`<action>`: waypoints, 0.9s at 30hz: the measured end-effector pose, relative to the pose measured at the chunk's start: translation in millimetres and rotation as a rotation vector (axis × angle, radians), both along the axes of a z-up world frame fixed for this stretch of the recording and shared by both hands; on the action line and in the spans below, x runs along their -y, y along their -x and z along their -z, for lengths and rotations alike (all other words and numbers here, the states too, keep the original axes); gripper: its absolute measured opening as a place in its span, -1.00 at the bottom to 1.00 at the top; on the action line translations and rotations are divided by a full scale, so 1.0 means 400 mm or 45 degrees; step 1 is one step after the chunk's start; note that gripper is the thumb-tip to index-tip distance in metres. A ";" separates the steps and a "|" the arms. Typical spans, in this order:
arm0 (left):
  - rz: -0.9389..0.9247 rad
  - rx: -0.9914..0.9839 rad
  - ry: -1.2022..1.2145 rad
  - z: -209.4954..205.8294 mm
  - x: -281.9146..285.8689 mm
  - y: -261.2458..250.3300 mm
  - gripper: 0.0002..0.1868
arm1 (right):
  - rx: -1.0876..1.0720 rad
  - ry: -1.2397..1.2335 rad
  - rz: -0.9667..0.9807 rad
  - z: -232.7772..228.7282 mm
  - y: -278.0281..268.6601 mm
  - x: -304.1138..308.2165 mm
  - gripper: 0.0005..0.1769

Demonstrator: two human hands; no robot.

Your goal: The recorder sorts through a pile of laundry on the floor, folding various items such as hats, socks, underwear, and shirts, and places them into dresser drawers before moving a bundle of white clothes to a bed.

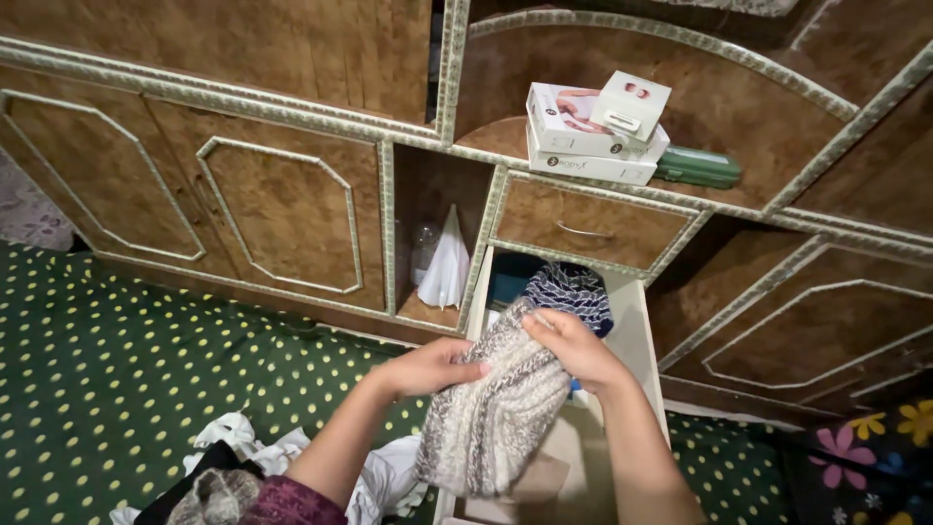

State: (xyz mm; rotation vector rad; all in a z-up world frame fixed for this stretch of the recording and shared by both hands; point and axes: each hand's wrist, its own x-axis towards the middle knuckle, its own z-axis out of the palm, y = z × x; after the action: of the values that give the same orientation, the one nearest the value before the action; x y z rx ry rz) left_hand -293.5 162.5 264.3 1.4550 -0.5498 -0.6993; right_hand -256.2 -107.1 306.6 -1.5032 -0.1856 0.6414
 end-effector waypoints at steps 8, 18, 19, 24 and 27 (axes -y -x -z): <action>-0.616 -0.010 0.270 0.026 0.032 -0.017 -0.59 | -0.207 -0.255 0.562 -0.016 0.045 -0.036 -0.49; -1.075 0.489 -0.398 0.162 0.112 -0.055 -0.71 | -0.244 -0.308 0.465 0.177 0.085 -0.039 -0.54; -1.057 0.509 -0.363 0.187 0.120 -0.062 -0.71 | -0.252 -0.276 0.473 0.190 0.079 -0.024 -0.54; -0.978 0.189 -0.484 0.164 0.154 -0.087 -0.71 | -0.316 -0.227 0.467 0.278 0.006 0.077 -0.53; -1.117 0.231 -0.544 0.159 0.170 -0.110 -0.75 | -0.339 -0.357 0.449 0.308 -0.070 0.127 -0.55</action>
State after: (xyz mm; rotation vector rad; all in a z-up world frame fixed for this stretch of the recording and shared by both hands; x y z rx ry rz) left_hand -249.4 94.7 200.7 1.9576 0.1487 0.0276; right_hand -228.3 -158.0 183.3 -1.1315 0.1851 0.5002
